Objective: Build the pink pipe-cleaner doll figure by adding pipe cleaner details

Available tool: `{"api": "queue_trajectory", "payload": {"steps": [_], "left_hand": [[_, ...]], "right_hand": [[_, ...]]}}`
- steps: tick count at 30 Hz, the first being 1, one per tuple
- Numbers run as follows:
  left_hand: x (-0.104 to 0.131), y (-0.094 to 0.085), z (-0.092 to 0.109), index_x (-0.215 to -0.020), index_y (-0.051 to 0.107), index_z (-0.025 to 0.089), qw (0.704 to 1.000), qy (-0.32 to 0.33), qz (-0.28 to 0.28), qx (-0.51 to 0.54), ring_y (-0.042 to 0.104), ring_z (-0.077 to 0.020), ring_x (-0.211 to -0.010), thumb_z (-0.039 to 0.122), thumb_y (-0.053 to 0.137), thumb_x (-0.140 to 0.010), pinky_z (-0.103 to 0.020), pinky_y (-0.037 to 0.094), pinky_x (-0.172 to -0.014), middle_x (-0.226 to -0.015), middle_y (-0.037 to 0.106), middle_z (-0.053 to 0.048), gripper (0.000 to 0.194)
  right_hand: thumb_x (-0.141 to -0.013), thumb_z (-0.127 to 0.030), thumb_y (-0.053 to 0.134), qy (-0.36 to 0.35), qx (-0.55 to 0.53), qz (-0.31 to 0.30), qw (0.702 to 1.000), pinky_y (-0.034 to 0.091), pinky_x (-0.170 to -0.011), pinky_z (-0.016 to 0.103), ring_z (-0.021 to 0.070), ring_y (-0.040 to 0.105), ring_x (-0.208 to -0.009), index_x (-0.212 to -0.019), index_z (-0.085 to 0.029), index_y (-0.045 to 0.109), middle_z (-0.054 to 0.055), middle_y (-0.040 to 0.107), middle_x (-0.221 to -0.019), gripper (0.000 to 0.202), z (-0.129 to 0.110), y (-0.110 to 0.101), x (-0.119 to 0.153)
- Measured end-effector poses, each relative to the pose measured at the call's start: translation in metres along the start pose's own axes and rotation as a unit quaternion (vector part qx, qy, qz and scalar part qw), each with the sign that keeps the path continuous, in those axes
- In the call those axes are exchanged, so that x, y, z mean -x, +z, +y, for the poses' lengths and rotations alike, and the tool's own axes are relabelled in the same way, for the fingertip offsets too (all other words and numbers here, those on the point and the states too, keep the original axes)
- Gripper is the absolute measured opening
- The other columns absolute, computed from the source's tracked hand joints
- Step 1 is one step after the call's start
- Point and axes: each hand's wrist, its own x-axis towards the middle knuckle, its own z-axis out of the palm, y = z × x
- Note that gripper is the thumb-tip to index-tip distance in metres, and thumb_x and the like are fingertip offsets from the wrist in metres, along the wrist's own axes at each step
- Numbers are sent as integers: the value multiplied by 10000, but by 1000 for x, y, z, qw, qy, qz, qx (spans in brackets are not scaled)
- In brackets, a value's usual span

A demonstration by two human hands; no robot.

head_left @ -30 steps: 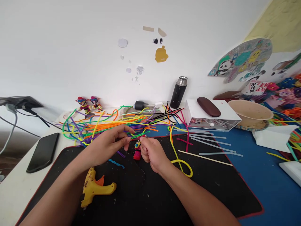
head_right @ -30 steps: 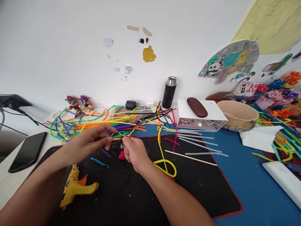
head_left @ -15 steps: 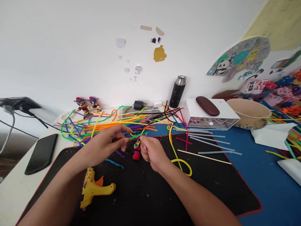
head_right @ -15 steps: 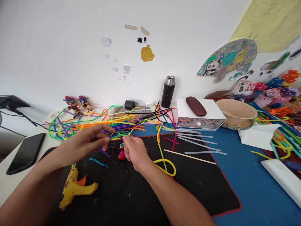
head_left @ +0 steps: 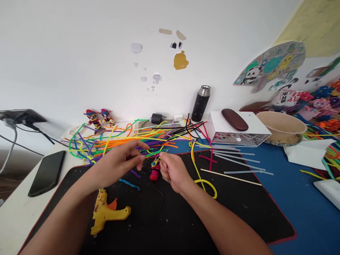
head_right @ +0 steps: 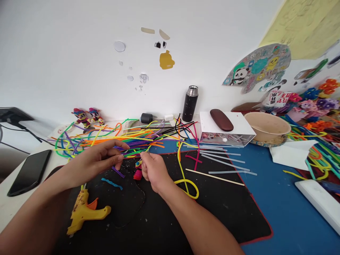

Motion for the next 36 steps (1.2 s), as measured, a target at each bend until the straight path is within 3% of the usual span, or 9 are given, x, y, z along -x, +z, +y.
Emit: {"api": "queue_trajectory", "payload": {"steps": [11,25,36], "left_hand": [[0,5,0,-1324,562,224,1000,-5,-4,-22,666,-207,-765,568,534,-1018,-292,493,-696,-787,762,3,461],[-2,7,0,-1315,555,229,999,-4,-1,-38,678,-207,-772,531,536,-1019,-286,493,-698,-794,762,8,424],[-2,13,-7,-1308,628,285,981,4,51,-189,757,-258,-800,486,533,-1016,-309,492,-693,-947,837,-24,367]], "right_hand": [[-799,-482,714,11,18,-38,999,109,-379,229,37,186,-352,-562,-243,403,-120,302,-430,459,8,6,3],[-817,-448,706,11,11,-31,999,100,-383,229,36,165,-363,-573,-244,391,-122,301,-444,447,6,6,4],[-832,-485,713,23,5,-39,999,98,-380,230,33,176,-358,-572,-238,399,-120,315,-457,477,7,5,4]]}}
